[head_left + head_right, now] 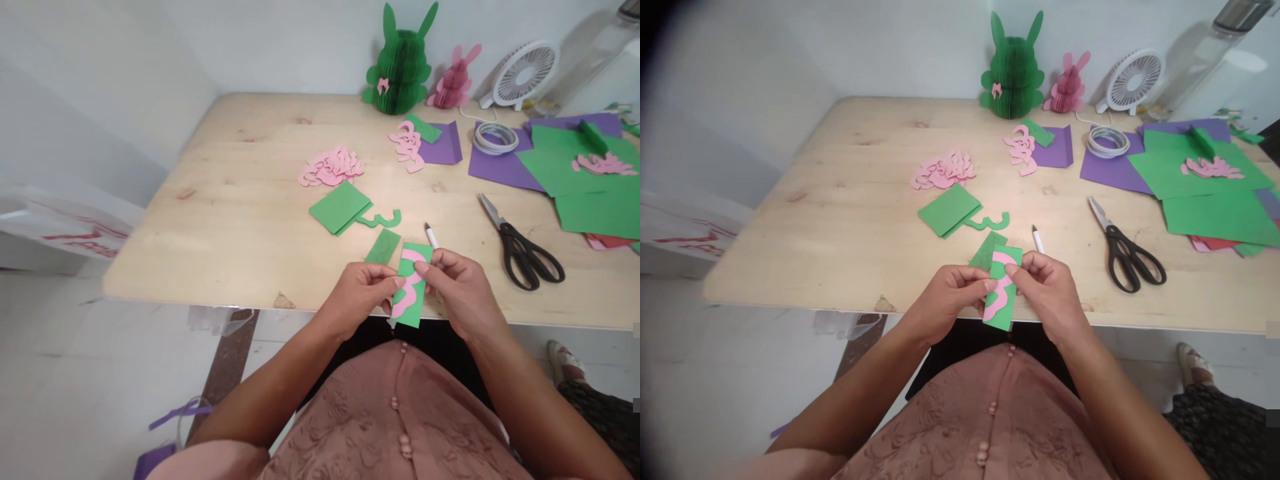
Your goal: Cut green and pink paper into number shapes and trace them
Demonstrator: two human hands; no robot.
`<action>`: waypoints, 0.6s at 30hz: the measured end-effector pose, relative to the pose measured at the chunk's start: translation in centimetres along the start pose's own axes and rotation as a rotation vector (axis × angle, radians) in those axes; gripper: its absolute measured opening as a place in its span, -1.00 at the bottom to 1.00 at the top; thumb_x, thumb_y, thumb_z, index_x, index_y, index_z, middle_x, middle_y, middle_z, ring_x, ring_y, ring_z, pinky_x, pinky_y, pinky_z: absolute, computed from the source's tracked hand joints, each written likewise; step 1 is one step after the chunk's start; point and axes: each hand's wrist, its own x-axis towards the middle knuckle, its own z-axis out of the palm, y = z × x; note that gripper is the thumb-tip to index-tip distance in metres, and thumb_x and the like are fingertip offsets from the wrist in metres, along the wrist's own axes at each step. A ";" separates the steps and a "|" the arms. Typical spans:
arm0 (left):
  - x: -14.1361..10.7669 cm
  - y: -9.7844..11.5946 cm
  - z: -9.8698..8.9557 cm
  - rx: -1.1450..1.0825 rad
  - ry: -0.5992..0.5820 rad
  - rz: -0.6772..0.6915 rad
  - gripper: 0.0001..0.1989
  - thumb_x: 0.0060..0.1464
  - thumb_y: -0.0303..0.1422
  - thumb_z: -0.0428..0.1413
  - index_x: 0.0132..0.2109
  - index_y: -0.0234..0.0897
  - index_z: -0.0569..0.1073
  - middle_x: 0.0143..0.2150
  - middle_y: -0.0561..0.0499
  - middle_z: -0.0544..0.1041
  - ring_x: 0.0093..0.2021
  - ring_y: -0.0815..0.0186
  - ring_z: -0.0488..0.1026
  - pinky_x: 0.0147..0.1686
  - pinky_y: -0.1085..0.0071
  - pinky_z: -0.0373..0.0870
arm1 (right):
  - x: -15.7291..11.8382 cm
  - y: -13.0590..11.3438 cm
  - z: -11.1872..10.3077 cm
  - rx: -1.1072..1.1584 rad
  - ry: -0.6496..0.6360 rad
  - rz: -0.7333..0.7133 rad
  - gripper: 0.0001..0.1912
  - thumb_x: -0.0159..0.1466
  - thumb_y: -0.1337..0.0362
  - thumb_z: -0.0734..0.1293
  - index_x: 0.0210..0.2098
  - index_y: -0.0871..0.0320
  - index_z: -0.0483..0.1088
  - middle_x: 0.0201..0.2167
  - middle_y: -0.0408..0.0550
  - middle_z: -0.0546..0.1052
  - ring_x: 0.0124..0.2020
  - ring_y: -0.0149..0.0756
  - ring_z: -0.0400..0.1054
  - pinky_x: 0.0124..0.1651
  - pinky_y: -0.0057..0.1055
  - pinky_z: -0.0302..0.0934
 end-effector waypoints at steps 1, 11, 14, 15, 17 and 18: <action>0.0 0.0 0.0 0.000 0.000 -0.001 -0.73 -0.11 -0.20 0.28 -0.50 -0.35 0.52 -0.57 0.05 0.46 -0.55 0.44 0.35 -0.49 0.48 0.34 | 0.0 0.0 0.0 0.007 0.000 0.003 -0.69 0.02 0.13 0.49 -0.59 0.15 0.32 -0.69 -0.28 0.28 -0.64 -0.53 0.09 -0.58 -0.54 0.00; 0.0 -0.3 -0.4 0.004 -0.011 -0.009 -0.69 -0.12 -0.15 0.27 -0.48 -0.37 0.52 -0.56 0.04 0.46 -0.56 0.44 0.34 -0.50 0.47 0.34 | -0.1 0.2 0.1 0.038 -0.023 0.019 -0.70 0.01 0.18 0.51 -0.58 0.16 0.32 -0.68 -0.29 0.28 -0.61 -0.53 0.09 -0.54 -0.56 -0.02; 0.0 -0.3 -0.4 0.003 -0.004 -0.009 -0.67 -0.15 -0.13 0.29 -0.48 -0.37 0.52 -0.56 0.04 0.46 -0.55 0.43 0.35 -0.50 0.47 0.34 | -0.1 0.2 0.1 0.052 -0.012 0.027 -0.69 0.01 0.15 0.50 -0.58 0.16 0.32 -0.68 -0.29 0.27 -0.61 -0.54 0.07 -0.54 -0.56 -0.04; 0.0 -0.3 -0.3 0.001 0.002 -0.008 -0.67 -0.16 -0.13 0.29 -0.47 -0.37 0.52 -0.57 0.04 0.45 -0.55 0.43 0.34 -0.51 0.48 0.34 | -0.1 0.2 0.1 0.052 -0.009 0.032 -0.68 0.02 0.15 0.50 -0.58 0.16 0.31 -0.68 -0.30 0.27 -0.62 -0.54 0.07 -0.54 -0.57 -0.05; 0.0 -0.3 -0.2 -0.001 0.012 -0.007 -0.67 -0.16 -0.14 0.30 -0.47 -0.37 0.53 -0.57 0.04 0.46 -0.55 0.44 0.35 -0.51 0.48 0.34 | -0.2 0.2 0.1 0.043 -0.011 0.039 -0.68 0.03 0.14 0.49 -0.59 0.16 0.31 -0.68 -0.30 0.27 -0.62 -0.54 0.07 -0.54 -0.57 -0.06; 0.0 -0.3 -0.2 -0.001 0.016 -0.007 -0.67 -0.16 -0.14 0.30 -0.47 -0.37 0.53 -0.57 0.04 0.46 -0.55 0.44 0.35 -0.50 0.48 0.34 | -0.2 0.1 0.1 0.038 -0.015 0.040 -0.68 0.03 0.14 0.49 -0.59 0.16 0.30 -0.69 -0.29 0.27 -0.61 -0.54 0.07 -0.54 -0.57 -0.06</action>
